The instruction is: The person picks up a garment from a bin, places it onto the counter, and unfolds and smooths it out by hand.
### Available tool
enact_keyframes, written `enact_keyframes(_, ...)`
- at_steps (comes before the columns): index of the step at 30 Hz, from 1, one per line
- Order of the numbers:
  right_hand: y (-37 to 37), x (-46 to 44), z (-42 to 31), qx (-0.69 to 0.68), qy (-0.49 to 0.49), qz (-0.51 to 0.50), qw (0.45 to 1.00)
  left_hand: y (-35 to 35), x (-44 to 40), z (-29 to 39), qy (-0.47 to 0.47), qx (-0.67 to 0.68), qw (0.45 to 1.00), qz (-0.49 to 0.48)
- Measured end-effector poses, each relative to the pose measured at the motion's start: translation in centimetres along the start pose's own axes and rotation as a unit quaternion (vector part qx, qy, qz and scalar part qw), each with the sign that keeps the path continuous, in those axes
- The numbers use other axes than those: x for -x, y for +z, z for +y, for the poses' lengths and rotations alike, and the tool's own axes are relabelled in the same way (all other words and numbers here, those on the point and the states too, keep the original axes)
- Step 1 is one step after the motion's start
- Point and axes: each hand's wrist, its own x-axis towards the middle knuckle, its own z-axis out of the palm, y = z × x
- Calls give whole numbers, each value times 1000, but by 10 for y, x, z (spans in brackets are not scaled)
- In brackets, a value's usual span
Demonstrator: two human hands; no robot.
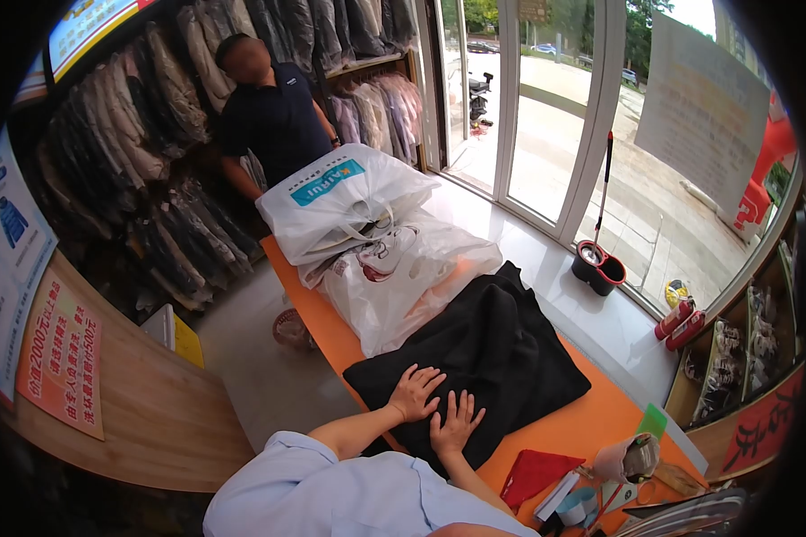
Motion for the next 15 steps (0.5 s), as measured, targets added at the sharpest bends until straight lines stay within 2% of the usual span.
enact_keyframes(15, -2, 0, -1, 5, 0, -3, 1000, 0, 1, 1, -2, -1, 1000, -5)
